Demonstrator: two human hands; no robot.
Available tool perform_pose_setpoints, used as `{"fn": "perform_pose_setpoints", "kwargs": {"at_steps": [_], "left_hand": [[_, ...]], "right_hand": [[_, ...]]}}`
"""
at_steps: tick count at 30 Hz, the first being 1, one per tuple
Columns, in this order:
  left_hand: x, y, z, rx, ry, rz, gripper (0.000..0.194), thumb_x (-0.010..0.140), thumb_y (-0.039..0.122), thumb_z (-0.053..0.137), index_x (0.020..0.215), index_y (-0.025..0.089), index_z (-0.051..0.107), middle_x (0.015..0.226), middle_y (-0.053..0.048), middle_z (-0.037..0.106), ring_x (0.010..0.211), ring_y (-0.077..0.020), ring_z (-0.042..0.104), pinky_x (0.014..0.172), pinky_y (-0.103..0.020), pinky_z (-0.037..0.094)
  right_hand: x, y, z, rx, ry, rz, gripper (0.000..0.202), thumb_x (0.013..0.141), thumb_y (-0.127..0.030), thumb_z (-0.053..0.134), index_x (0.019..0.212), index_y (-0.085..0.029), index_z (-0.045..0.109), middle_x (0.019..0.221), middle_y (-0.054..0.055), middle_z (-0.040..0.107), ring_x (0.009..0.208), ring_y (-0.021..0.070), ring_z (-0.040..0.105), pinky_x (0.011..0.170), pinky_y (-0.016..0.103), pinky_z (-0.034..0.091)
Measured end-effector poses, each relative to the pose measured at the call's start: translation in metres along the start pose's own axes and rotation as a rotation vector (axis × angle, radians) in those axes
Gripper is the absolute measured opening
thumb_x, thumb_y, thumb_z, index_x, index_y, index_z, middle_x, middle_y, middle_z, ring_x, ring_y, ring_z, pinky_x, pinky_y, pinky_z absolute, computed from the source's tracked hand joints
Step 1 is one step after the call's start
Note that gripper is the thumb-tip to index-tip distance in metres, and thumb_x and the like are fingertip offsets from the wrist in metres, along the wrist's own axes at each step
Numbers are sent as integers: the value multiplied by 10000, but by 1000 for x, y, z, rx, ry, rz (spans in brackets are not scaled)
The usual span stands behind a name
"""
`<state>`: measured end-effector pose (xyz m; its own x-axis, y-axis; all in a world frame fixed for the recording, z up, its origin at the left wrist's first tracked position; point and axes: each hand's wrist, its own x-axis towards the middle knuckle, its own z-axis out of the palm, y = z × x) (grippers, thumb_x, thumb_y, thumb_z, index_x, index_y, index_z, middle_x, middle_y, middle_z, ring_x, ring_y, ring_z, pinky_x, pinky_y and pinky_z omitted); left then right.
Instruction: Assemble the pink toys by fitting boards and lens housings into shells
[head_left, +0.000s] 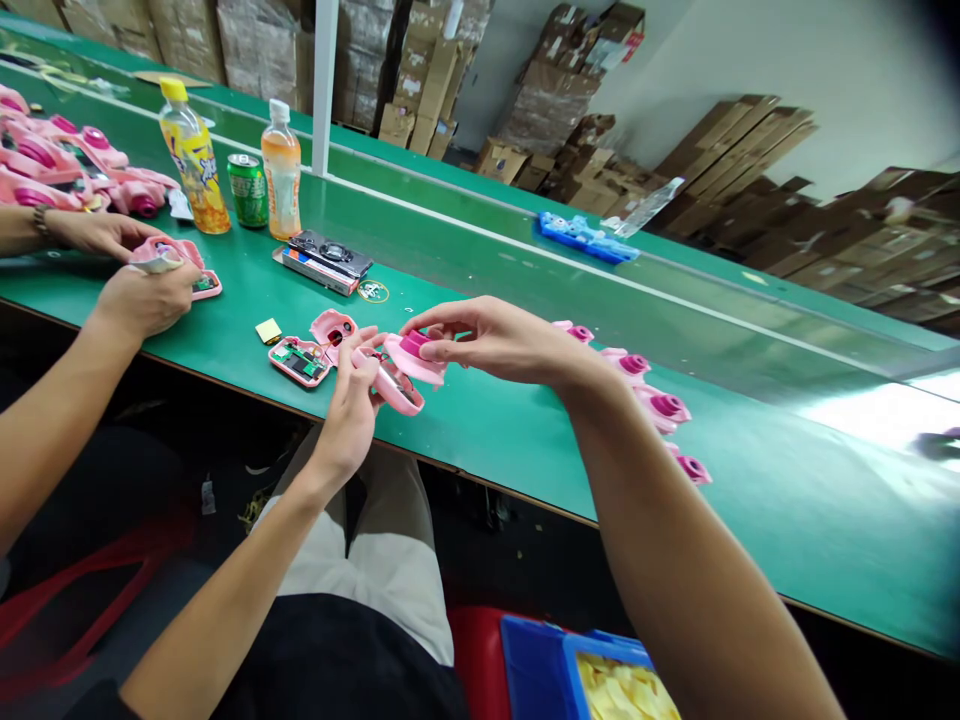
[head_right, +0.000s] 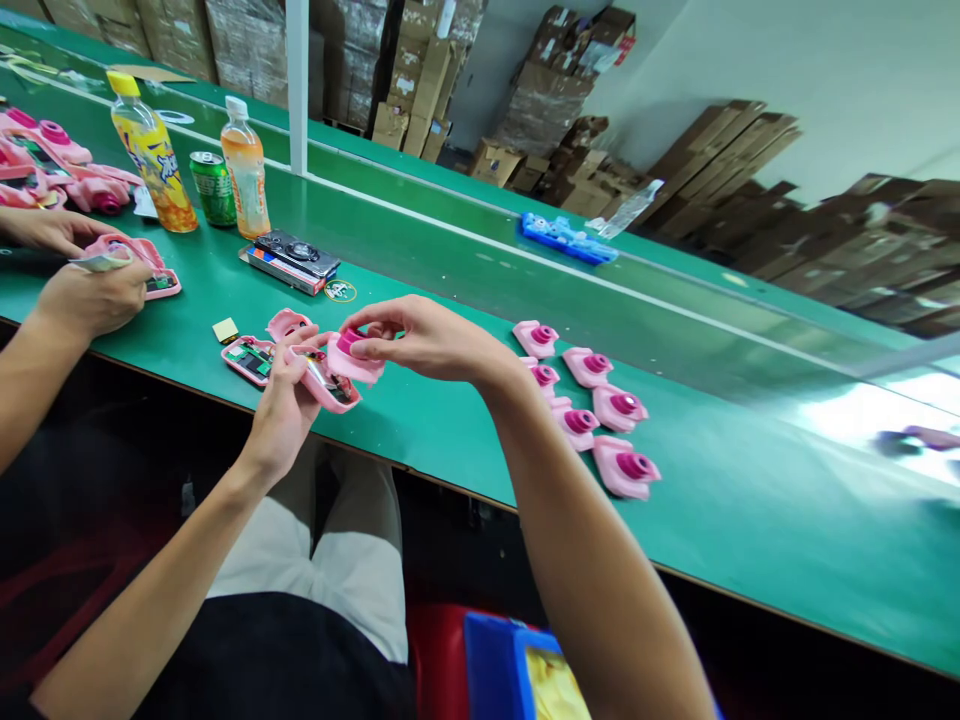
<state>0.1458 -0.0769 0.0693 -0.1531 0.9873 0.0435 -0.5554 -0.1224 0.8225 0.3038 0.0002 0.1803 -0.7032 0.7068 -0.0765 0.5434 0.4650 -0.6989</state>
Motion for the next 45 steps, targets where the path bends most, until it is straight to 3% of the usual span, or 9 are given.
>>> {"fn": "perform_pose_setpoints", "kwargs": {"at_steps": [5,9,14,20,27,32,38,43,45], "left_hand": [[4,3,2,-197,-58,-124,251,989,269,389,1133,230,590,932,-25,685,882,-192,684,758,-320,597],[0,-2,3,-107,-92,-59,206,980,302,451,1139,247,571,1009,-18,681,922,-189,690,748,-289,594],[-5,-4,3,18,-108,6,214,987,329,452,1166,259,546,1137,-26,654,969,-187,682,780,-288,585],[-12,-7,6,140,-61,131,202,979,326,484,1158,280,566,1040,-13,639,974,-180,649,842,-311,553],[-12,-13,7,-30,104,24,159,985,305,480,1121,283,559,1050,-11,651,976,-178,657,791,-273,568],[-5,-9,13,-251,-66,-156,234,980,417,513,1108,224,544,916,-13,680,829,-175,692,750,-291,583],[-6,-13,21,-93,-99,-50,394,936,589,605,1100,252,485,840,17,672,804,-159,699,800,-268,541],[-8,-19,23,134,-120,70,399,934,558,623,1151,248,494,1087,-36,650,983,-172,671,859,-268,512],[-9,-22,22,176,-126,86,390,945,544,616,1177,253,499,1161,-42,625,1023,-172,647,892,-276,501]], "right_hand": [[-4,0,-6,-29,-77,-85,362,888,-443,666,1190,-253,725,1106,43,715,936,183,624,764,293,495],[-4,-7,1,-38,-50,122,466,904,-524,634,1227,-194,690,881,30,733,720,147,629,605,258,470],[0,-20,13,-153,62,357,422,954,-490,602,685,-165,634,620,17,651,524,106,577,517,234,427],[1,-27,24,-159,-31,559,526,952,-644,535,724,-176,610,612,32,665,490,123,601,507,243,446],[-7,-2,5,20,-60,130,414,942,-532,584,1161,-191,669,944,48,718,795,157,624,692,275,491],[-10,2,-2,30,-44,-61,309,936,-402,615,1188,-246,702,1220,58,684,1030,187,622,855,313,518],[-8,0,-8,107,-109,53,385,910,-506,633,1188,-251,713,1089,42,738,852,167,652,733,307,550],[-1,-4,-10,-39,-117,280,530,889,-681,587,665,-214,702,666,44,686,591,150,579,559,295,474],[0,-6,-11,-67,-142,301,547,874,-687,605,619,-209,680,627,39,663,581,148,564,558,296,459]]}}
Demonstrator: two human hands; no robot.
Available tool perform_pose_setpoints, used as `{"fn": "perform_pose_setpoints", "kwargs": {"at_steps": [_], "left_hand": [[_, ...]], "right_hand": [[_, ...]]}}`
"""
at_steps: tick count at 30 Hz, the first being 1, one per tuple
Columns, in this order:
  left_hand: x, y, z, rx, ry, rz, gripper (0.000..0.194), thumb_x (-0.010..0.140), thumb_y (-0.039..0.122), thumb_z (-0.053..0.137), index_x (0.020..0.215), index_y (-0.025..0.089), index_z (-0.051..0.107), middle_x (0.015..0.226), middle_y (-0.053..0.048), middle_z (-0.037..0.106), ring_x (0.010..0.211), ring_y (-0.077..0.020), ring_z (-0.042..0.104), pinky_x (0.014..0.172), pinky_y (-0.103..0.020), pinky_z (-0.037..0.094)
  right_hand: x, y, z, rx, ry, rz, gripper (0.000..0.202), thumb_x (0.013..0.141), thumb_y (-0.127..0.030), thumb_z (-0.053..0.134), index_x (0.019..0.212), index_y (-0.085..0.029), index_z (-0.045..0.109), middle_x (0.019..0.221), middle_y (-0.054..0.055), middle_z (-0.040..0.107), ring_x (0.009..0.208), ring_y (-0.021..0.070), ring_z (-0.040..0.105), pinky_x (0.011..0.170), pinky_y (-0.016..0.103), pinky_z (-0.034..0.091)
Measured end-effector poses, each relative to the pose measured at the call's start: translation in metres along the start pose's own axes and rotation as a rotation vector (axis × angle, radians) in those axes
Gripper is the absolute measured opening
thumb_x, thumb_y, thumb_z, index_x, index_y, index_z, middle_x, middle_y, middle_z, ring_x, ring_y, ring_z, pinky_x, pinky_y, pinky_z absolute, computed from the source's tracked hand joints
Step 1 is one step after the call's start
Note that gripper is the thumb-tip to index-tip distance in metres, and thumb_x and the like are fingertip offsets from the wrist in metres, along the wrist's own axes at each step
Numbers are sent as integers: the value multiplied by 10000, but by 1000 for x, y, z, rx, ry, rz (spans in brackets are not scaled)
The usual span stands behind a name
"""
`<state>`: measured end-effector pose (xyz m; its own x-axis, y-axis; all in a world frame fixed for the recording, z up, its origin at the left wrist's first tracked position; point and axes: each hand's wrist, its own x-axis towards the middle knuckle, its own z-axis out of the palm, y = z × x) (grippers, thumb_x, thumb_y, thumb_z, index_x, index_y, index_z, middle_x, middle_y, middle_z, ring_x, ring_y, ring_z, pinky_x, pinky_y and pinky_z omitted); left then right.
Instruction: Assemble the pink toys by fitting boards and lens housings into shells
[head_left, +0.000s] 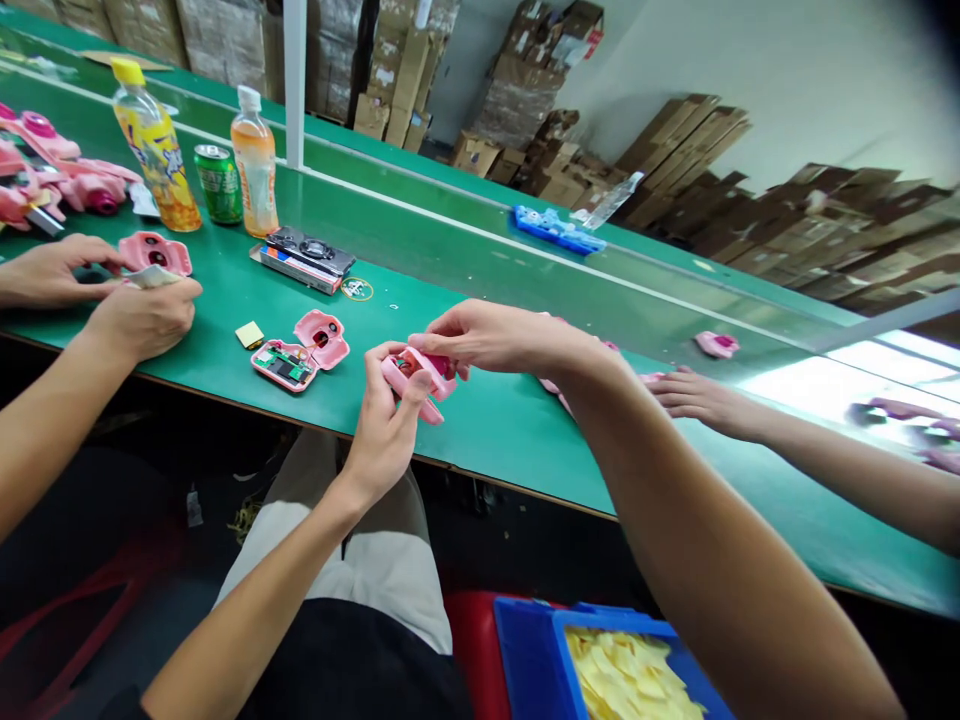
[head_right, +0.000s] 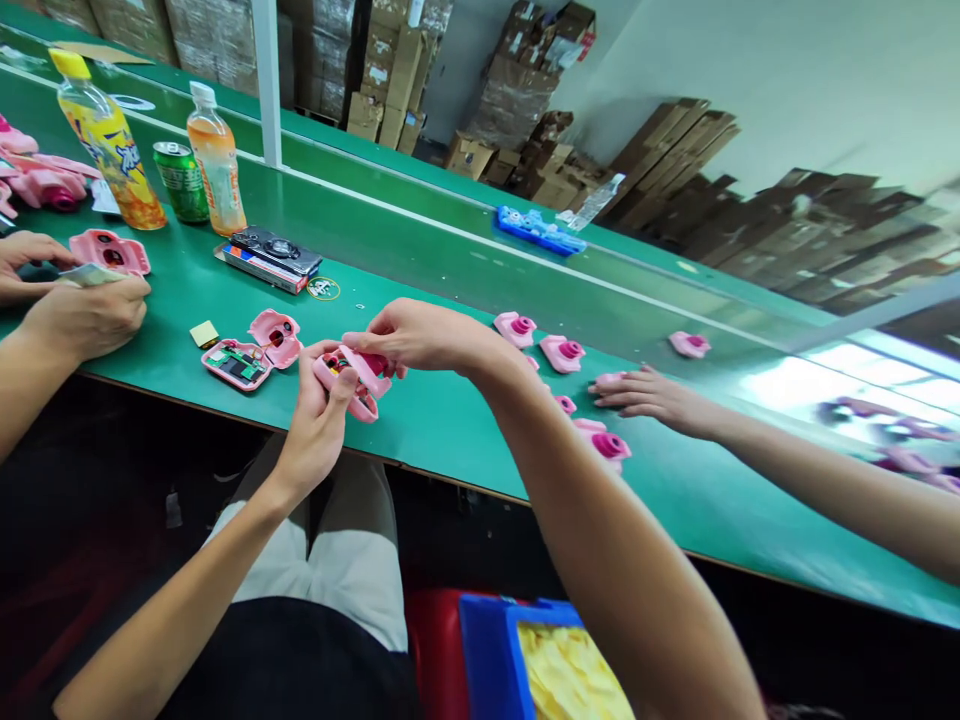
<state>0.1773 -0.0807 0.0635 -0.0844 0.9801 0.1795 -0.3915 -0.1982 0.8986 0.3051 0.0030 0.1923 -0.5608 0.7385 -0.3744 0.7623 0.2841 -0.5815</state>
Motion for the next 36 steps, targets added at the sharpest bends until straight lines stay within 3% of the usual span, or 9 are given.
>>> {"fn": "perform_pose_setpoints", "kwargs": {"at_steps": [3,6,11,17,22,26,30,33,36], "left_hand": [[0,-2,-1,-89,69,-65,360,972,523,589,1203,262,499,1205,-37,611,1048,-159,635,915,-270,493],[4,1,-2,-259,120,-152,359,974,506,604,1219,266,498,1065,-2,646,945,-136,668,848,-248,514],[15,9,-2,-423,62,-177,389,930,474,687,1216,250,548,974,13,664,834,-127,689,777,-243,538],[21,5,-3,-453,-42,-123,448,922,522,680,1258,258,547,828,23,657,788,-137,688,815,-269,557],[25,5,3,-485,13,-135,301,1018,411,557,1287,288,504,991,2,690,893,-127,706,880,-277,569],[28,10,7,-590,69,-121,253,1084,296,404,1335,314,433,1195,-13,651,1031,-101,687,923,-265,559],[29,11,3,-512,57,-210,242,1099,313,333,1302,280,460,1190,-36,662,1101,-115,662,935,-279,557],[23,8,2,-457,57,-247,150,1066,333,435,1169,302,541,1125,-9,679,1072,-122,662,902,-252,564],[6,-2,11,-448,63,-269,163,985,376,612,1132,350,547,1080,44,672,988,-109,680,816,-189,570]], "right_hand": [[-4,-1,-1,15,-5,-74,443,874,-630,633,853,-206,762,759,35,717,686,162,611,624,294,477],[-11,-2,0,-33,39,-200,374,883,-533,650,1038,-212,764,903,31,743,792,174,634,682,297,480],[-16,-9,5,-99,209,-347,250,885,-415,674,1024,-233,774,1053,51,734,945,205,637,822,341,499],[-8,-9,2,-33,185,-364,278,893,-392,666,1078,-218,777,1029,31,750,954,200,655,835,340,515],[4,-2,10,72,253,-328,392,871,-389,696,1199,-173,720,1009,48,756,905,188,654,780,317,535],[9,5,23,116,316,-373,313,866,-350,697,1104,-154,744,1023,59,763,914,186,668,818,325,545],[9,15,38,193,351,-421,301,890,-342,669,1133,-182,744,1117,61,761,1026,211,683,929,371,544],[0,22,63,163,523,-369,327,927,-354,622,1205,-224,733,1231,77,733,1166,258,646,1062,451,494],[-23,26,105,203,686,-246,504,933,-396,606,1431,-328,573,1499,36,553,1419,276,466,1217,473,354]]}}
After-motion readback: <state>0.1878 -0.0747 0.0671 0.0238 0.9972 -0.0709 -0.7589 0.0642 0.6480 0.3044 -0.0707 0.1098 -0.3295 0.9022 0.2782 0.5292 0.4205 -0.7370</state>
